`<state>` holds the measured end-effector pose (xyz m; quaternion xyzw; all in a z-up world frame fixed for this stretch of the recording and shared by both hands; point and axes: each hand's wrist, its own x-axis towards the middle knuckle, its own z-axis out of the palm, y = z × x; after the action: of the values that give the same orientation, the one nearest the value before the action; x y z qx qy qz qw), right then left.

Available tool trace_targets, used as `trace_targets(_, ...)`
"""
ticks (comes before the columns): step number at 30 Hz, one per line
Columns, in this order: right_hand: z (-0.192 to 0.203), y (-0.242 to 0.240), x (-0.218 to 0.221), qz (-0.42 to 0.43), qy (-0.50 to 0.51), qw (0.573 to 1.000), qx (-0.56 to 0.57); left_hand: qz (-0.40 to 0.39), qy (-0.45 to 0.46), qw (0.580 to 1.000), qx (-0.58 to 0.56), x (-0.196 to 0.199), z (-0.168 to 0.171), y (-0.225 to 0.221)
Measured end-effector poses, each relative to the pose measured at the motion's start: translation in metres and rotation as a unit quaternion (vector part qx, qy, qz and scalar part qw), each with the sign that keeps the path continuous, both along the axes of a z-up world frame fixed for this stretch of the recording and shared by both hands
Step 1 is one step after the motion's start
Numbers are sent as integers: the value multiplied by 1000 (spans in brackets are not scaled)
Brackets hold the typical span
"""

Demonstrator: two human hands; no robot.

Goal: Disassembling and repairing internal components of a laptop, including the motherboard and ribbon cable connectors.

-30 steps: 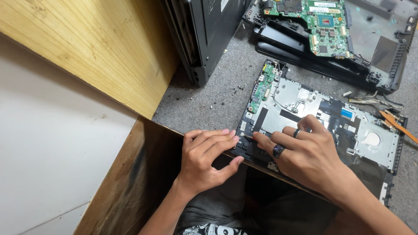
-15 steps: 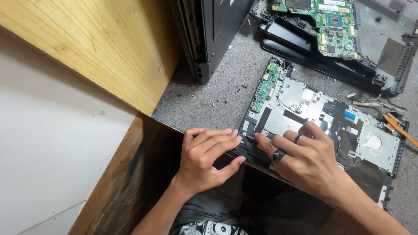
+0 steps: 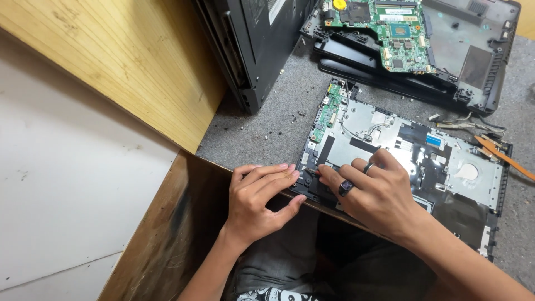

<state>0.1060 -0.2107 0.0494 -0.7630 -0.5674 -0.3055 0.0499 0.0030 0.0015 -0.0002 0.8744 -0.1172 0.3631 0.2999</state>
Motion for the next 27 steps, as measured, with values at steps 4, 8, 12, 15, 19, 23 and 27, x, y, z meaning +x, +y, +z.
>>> trace_targets(4,0,-2,1,-8,-4,1000,3,12,-2,1000,-2,-1,-1,-2)
trace_targets(8,4,-1,5,19,13,1000,-5,7,7,1000,-7,1,1,0)
trace_targets(12,0,-1,5,24,4,999,-32,-8,40,999,-3,-2,5,4)
trace_targets(15,1,1,4,21,-4,999,-27,-8,41,999,-6,-1,3,5)
trace_targets(19,-2,7,4,24,-1,1000,-15,-10,40,999,-2,-2,5,3)
trace_targets(23,-1,14,2,40,93,992,81,-25,77,996,-34,-2,10,5)
trace_targets(27,0,11,5,46,97,990,92,-25,92,995,-37,-2,11,7)
